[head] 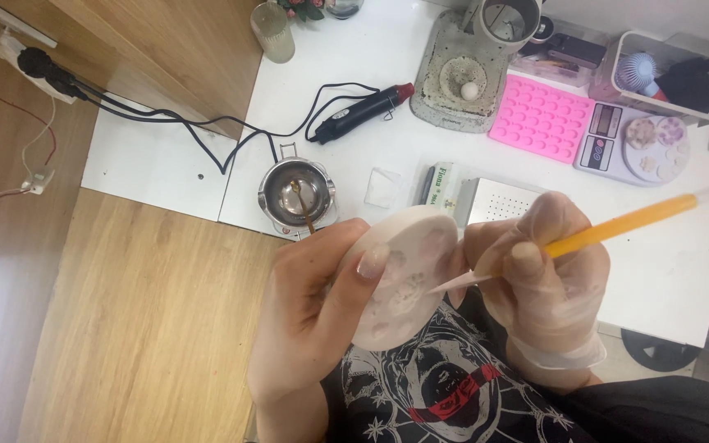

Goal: Cleaning and refining the details of silicone flower molds using a sculpting tool.

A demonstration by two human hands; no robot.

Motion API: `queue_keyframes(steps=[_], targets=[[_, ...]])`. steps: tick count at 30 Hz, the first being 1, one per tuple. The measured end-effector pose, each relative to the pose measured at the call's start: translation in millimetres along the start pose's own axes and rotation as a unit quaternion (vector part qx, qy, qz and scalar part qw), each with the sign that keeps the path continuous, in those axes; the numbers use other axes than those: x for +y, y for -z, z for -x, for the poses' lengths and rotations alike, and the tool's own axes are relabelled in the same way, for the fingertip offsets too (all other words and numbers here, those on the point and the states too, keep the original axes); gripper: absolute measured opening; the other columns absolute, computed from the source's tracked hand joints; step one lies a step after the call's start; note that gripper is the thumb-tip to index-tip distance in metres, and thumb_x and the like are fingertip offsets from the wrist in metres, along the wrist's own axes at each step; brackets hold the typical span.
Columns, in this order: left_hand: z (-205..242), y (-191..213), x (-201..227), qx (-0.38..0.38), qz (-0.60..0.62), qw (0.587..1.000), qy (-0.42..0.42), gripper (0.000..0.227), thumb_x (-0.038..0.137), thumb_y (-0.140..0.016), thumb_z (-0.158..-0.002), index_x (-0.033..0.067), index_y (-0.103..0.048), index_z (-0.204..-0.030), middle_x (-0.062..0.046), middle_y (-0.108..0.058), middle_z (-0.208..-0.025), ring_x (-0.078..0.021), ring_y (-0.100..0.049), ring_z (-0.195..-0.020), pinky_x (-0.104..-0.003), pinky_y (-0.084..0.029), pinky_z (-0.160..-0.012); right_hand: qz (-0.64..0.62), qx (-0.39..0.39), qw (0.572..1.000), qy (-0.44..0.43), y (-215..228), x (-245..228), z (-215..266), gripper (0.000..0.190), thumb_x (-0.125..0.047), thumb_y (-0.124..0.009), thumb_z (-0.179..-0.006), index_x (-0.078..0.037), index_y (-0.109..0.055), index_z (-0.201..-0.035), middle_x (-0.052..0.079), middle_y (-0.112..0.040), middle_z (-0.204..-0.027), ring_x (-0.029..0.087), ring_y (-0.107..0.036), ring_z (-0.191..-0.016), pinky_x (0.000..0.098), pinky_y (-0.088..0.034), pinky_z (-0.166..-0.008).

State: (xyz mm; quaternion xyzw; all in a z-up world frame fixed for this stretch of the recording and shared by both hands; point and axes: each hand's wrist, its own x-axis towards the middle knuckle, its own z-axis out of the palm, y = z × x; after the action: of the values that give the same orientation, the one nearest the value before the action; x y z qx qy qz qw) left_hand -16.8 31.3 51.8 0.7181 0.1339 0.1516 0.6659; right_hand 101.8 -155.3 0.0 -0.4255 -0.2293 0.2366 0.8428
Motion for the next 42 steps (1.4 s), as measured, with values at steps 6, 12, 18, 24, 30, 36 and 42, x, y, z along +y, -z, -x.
queue_keyframes(steps=[6,12,18,24,30,36,42], targets=[[-2.7,1.8,-4.7,-0.02,0.019,1.0,0.004,0.033,0.021,-0.053,-0.109,-0.0033,-0.058,-0.087,-0.004,-0.051,-0.072,-0.0084,-0.044,-0.067,-0.027,-0.036,-0.057,0.15,0.049,0.987,-0.029,-1.6,-3.9,13.3,0.026,-0.024,-0.07,-0.102,-0.005,-0.052,-0.098,0.015,-0.067,-0.067,0.008,-0.052,-0.043,0.0212,-0.039,-0.041],[-4.6,1.7,-12.7,-0.01,0.036,0.999,0.004,0.032,0.021,-0.051,-0.11,-0.0037,-0.062,-0.094,-0.002,-0.055,-0.073,-0.0069,-0.047,-0.067,-0.026,-0.038,-0.057,0.171,-0.037,0.982,0.07,1.0,2.8,10.1,0.026,-0.019,-0.068,-0.105,0.0,-0.052,-0.098,0.018,-0.067,-0.074,0.017,-0.06,-0.053,0.0247,-0.049,-0.042],[-4.8,0.2,-18.9,0.007,0.074,0.997,0.014,0.037,0.023,-0.047,-0.112,-0.0043,-0.062,-0.093,-0.002,-0.055,-0.076,-0.0071,-0.045,-0.07,-0.025,-0.036,-0.059,0.233,-0.056,0.964,0.119,-14.9,2.2,5.4,0.031,-0.027,-0.061,-0.111,0.002,-0.052,-0.101,0.007,-0.061,-0.063,0.01,-0.054,-0.048,0.0297,-0.05,-0.051],[-6.0,-1.1,-20.1,0.016,0.075,0.997,-0.006,0.036,0.023,-0.046,-0.113,-0.0052,-0.063,-0.099,0.0,-0.056,-0.079,-0.0056,-0.046,-0.073,-0.024,-0.037,-0.062,0.212,-0.021,0.966,0.146,-13.3,8.0,2.4,0.034,-0.03,-0.058,-0.112,0.001,-0.052,-0.099,0.003,-0.056,-0.059,0.008,-0.051,-0.043,0.0286,-0.049,-0.05],[-5.4,0.3,-21.9,0.016,0.106,0.994,0.028,0.036,0.023,-0.047,-0.112,-0.0053,-0.064,-0.095,0.0,-0.056,-0.075,-0.0053,-0.045,-0.071,-0.024,-0.036,-0.06,0.24,-0.045,0.961,0.126,-22.7,0.7,-4.4,0.034,-0.029,-0.06,-0.111,0.001,-0.051,-0.098,0.004,-0.057,-0.059,0.01,-0.051,-0.043,0.0294,-0.049,-0.05],[-7.0,-0.5,-17.4,0.03,0.075,0.996,0.025,0.036,0.022,-0.047,-0.111,-0.005,-0.065,-0.096,0.0,-0.056,-0.073,-0.0053,-0.044,-0.068,-0.024,-0.035,-0.058,0.25,-0.139,0.952,0.108,-13.9,-2.6,-11.5,0.047,-0.037,-0.056,-0.108,-0.001,-0.067,-0.079,0.004,-0.06,-0.058,0.014,-0.051,-0.049,0.0328,-0.051,-0.056],[-8.7,-0.4,-19.7,0.035,0.05,0.998,0.017,0.035,0.022,-0.048,-0.11,-0.005,-0.065,-0.097,-0.001,-0.056,-0.073,-0.0062,-0.046,-0.066,-0.025,-0.036,-0.057,0.224,-0.065,0.97,0.069,-13.3,-2.9,-2.5,0.055,-0.039,-0.063,-0.108,0.01,-0.065,-0.083,0.005,-0.059,-0.057,0.014,-0.051,-0.049,0.0334,-0.052,-0.061]])
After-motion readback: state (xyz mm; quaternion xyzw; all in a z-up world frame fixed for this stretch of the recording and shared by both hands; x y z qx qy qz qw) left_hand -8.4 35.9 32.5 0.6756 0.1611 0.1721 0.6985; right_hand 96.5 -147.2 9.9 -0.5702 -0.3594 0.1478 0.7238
